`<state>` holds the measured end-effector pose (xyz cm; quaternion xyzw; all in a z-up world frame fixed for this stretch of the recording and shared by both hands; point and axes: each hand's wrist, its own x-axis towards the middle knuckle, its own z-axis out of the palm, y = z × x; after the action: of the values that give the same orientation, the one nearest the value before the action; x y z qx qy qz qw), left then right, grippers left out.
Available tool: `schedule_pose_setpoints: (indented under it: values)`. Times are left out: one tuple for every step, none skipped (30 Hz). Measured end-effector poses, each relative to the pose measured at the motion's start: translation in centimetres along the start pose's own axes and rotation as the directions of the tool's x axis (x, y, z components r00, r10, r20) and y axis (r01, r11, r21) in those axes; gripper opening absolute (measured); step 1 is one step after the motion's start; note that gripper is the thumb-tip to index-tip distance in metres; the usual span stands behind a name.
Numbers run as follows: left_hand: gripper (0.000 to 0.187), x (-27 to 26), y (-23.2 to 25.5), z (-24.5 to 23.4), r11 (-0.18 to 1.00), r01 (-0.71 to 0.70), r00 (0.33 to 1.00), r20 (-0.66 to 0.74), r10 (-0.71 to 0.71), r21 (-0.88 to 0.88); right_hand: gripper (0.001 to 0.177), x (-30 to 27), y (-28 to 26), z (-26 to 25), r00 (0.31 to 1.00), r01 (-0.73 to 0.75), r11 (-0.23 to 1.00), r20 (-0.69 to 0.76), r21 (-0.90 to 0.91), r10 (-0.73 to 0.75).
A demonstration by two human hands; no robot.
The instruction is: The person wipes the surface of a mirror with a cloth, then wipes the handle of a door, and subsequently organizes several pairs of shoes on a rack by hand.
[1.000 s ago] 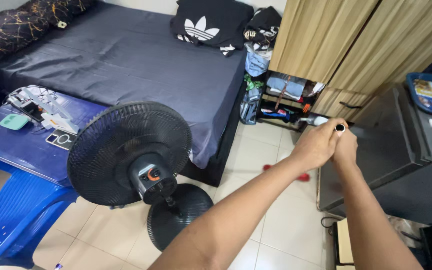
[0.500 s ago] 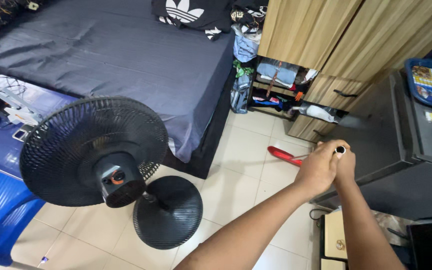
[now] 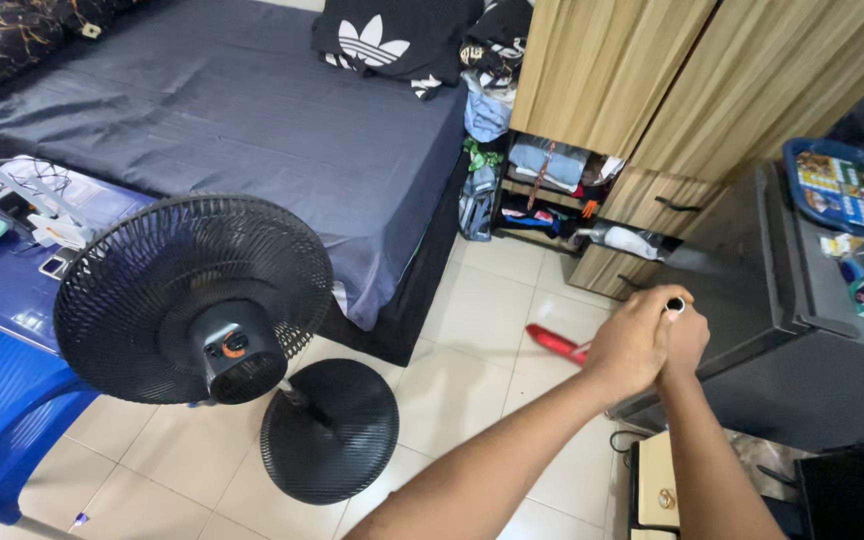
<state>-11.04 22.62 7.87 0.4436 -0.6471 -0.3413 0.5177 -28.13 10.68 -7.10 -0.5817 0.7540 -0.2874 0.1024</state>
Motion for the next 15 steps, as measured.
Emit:
schedule_pose_setpoints:
  values:
    - [0.027, 0.0, 0.3, -0.1, 0.999, -0.050, 0.999, -0.011, 0.050, 0.005, 0.036, -0.2, -0.7, -0.6, 1.000, 0.001, 1.000, -0.004, 0.001, -0.001]
    - [0.027, 0.2, 0.5, -0.3, 0.999, -0.054, 0.998, -0.011, 0.054, 0.005, 0.037, -0.4, -1.4, -1.2, 0.998, 0.047, 0.998, -0.045, -0.052, -0.049]
    - [0.027, 0.4, 0.7, -0.7, 0.998, -0.069, 0.998, 0.008, 0.069, 0.003, 0.037, -0.8, -2.1, -1.8, 0.992, 0.089, 0.990, -0.083, -0.107, -0.098]
    - [0.028, 0.5, 1.0, -1.1, 0.996, -0.084, 0.996, 0.027, 0.084, 0.001, 0.037, -1.2, -2.9, -2.4, 0.991, 0.089, 0.990, -0.086, -0.108, -0.098]
    - [0.028, 0.6, 1.4, -1.3, 0.996, -0.090, 0.996, 0.028, 0.090, 0.000, 0.039, -1.5, -3.7, -3.2, 0.989, 0.117, 0.983, -0.071, -0.141, -0.128]
    - [0.028, 0.6, 1.7, -1.6, 0.995, -0.100, 0.995, 0.026, 0.099, 0.005, 0.040, -1.9, -4.6, -4.0, 0.986, 0.145, 0.974, -0.055, -0.173, -0.156]
    - [0.029, 0.5, 2.0, -1.8, 0.994, -0.110, 0.994, 0.022, 0.110, 0.010, 0.040, -2.4, -5.4, -4.6, 0.986, 0.145, 0.974, -0.062, -0.174, -0.158]
    - [0.029, 0.3, 2.3, -2.0, 0.993, -0.116, 0.993, 0.022, 0.116, 0.008, 0.042, -3.0, -6.2, -5.3, 0.995, 0.078, 0.989, -0.047, -0.128, -0.084]
    - [0.030, 0.1, 2.5, -2.2, 0.993, -0.117, 0.993, 0.008, 0.117, 0.002, 0.044, -3.6, -6.9, -5.9, 1.000, 0.008, 0.997, -0.028, -0.082, -0.011]
    - [0.031, -0.2, 2.7, -2.4, 0.993, -0.118, 0.993, -0.006, 0.118, -0.005, 0.044, -4.1, -7.5, -6.4, 0.999, 0.009, 0.997, -0.033, -0.081, -0.012]
    - [0.031, -0.3, 2.8, -2.6, 0.992, -0.123, 0.992, -0.006, 0.123, -0.006, 0.046, -4.6, -8.2, -6.9, 0.999, 0.020, 0.996, -0.028, -0.082, -0.023]
    - [0.033, -0.4, 2.9, -2.8, 0.991, -0.129, 0.991, -0.044, 0.128, -0.022, 0.048, -5.0, -8.8, -7.2, 0.999, 0.032, 0.996, -0.022, -0.083, -0.034]
    - [0.035, -0.5, 2.9, -2.9, 0.990, -0.134, 0.988, -0.080, 0.131, -0.040, 0.048, -5.4, -9.3, -7.6, 0.999, 0.031, 0.996, -0.028, -0.083, -0.033]
    - [0.035, -0.6, 2.9, -3.1, 0.989, -0.139, 0.988, -0.078, 0.135, -0.041, 0.050, -5.6, -9.9, -7.9, 1.000, -0.006, 0.995, -0.026, -0.096, 0.004]
    - [0.032, -0.5, 2.9, -3.3, 0.990, -0.136, 0.989, -0.067, 0.134, -0.028, 0.052, -5.8, -10.4, -8.1, 0.999, -0.047, 0.993, -0.024, -0.109, 0.044]
